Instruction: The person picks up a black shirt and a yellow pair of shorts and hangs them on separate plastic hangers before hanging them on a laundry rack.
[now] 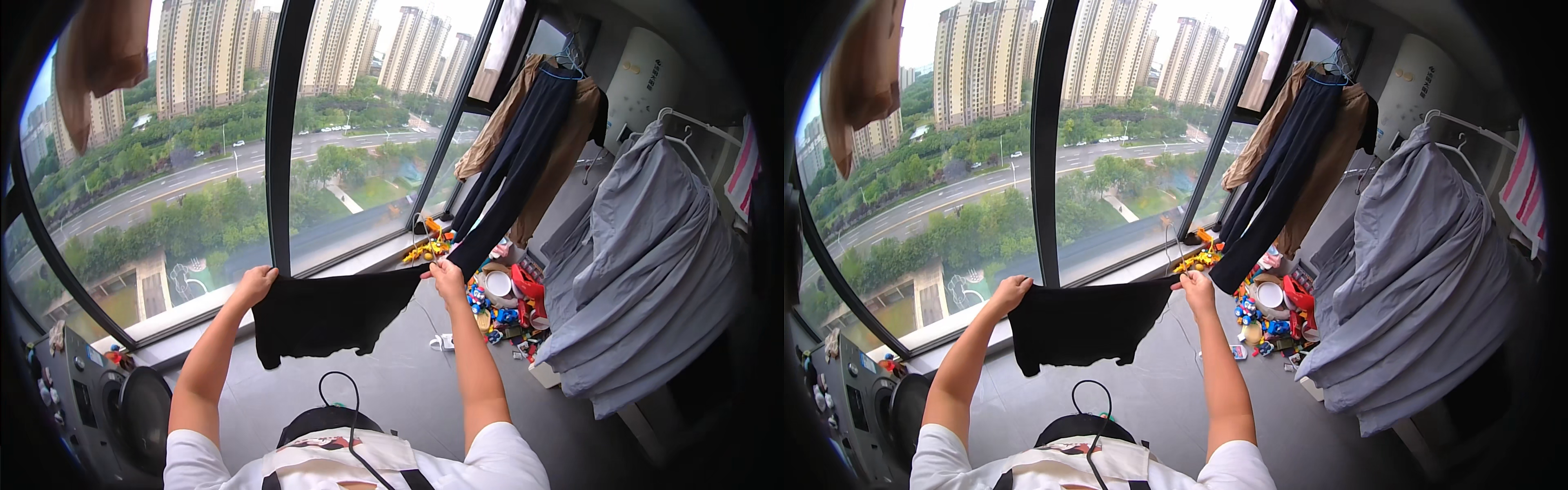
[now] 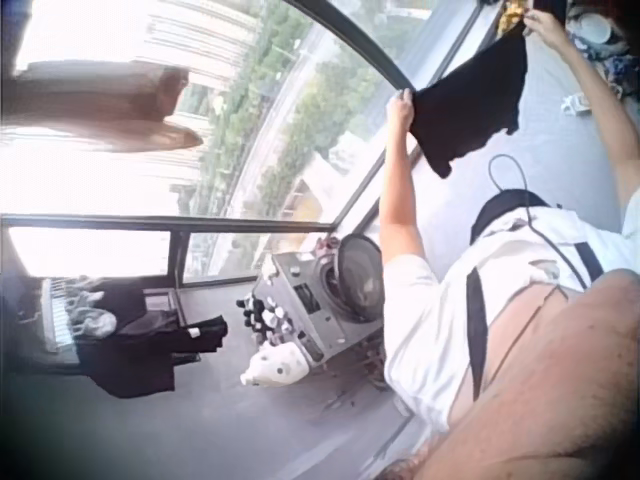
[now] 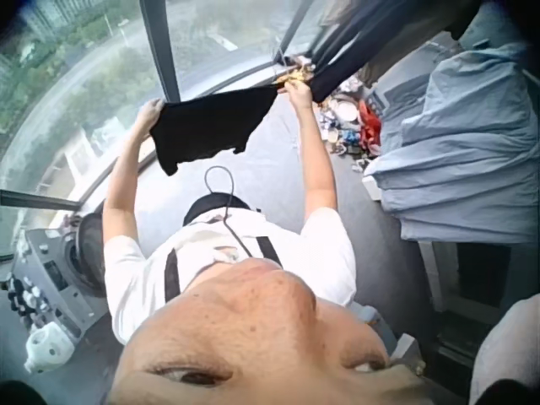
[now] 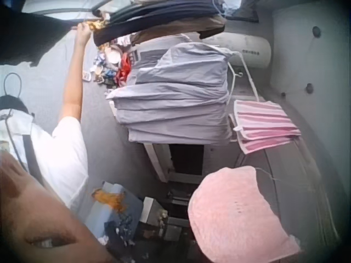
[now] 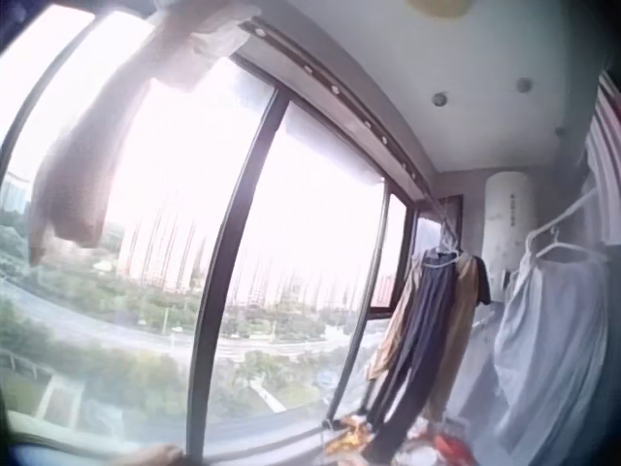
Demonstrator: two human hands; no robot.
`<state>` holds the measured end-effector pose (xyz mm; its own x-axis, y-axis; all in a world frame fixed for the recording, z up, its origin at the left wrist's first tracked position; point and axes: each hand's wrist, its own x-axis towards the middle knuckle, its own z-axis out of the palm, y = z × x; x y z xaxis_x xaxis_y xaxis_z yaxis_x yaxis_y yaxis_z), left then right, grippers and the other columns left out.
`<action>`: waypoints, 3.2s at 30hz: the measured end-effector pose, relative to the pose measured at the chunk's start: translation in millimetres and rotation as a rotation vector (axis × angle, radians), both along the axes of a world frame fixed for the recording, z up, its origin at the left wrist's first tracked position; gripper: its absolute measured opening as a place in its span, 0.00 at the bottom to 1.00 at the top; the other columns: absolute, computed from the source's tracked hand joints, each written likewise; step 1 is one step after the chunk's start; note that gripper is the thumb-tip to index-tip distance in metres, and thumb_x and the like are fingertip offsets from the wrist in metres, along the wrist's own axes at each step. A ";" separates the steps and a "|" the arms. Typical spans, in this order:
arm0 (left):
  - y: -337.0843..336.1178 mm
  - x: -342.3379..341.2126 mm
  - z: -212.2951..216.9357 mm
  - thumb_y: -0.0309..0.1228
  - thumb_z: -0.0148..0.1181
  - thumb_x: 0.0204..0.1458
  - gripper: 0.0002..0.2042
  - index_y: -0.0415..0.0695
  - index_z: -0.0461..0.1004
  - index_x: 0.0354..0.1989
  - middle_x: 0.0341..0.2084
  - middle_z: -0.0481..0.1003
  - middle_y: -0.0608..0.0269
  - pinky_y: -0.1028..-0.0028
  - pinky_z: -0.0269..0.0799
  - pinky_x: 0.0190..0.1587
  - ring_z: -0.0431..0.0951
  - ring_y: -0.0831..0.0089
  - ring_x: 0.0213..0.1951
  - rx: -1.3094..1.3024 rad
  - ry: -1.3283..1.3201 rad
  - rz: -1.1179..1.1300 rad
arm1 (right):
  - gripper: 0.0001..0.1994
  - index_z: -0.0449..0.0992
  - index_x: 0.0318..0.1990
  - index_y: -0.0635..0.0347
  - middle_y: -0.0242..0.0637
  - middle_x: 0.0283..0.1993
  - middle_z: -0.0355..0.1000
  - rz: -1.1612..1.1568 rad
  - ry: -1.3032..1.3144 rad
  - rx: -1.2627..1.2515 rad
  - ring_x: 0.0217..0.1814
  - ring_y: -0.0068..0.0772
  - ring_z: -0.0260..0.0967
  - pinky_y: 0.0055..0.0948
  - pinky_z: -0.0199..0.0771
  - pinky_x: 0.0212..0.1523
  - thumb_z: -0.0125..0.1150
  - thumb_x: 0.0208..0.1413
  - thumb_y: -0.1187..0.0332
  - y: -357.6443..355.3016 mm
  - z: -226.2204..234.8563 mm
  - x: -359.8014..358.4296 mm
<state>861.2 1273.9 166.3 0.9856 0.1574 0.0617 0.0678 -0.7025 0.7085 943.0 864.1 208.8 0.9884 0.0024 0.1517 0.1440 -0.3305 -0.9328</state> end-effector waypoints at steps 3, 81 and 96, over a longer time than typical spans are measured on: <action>-6.1 58.2 1.4 0.44 0.46 0.53 0.19 0.37 0.72 0.37 0.30 0.74 0.60 0.70 0.66 0.39 0.72 0.69 0.34 -0.203 0.041 -0.057 | 0.07 0.72 0.29 0.64 0.34 0.22 0.73 -0.018 0.038 0.015 0.18 0.12 0.54 0.18 0.54 0.21 0.53 0.49 0.69 -18.8 2.7 32.3; -267.6 483.3 56.0 0.22 0.48 0.45 0.08 0.42 0.70 0.35 0.29 0.72 0.68 0.80 0.67 0.38 0.71 0.79 0.33 -1.376 0.520 -0.809 | 0.10 0.66 0.38 0.63 0.34 0.26 0.67 -0.608 -0.126 0.257 0.13 0.11 0.50 0.14 0.45 0.13 0.54 0.53 0.67 -90.6 135.8 287.8; -276.3 491.8 78.0 0.36 0.51 0.50 0.11 0.41 0.71 0.36 0.28 0.74 0.61 0.73 0.73 0.30 0.76 0.71 0.29 -1.136 0.736 -0.707 | 0.15 0.72 0.40 0.69 0.33 0.33 0.72 -0.314 -0.051 -0.113 0.37 0.17 0.67 0.16 0.65 0.40 0.58 0.51 0.65 -24.0 57.8 298.6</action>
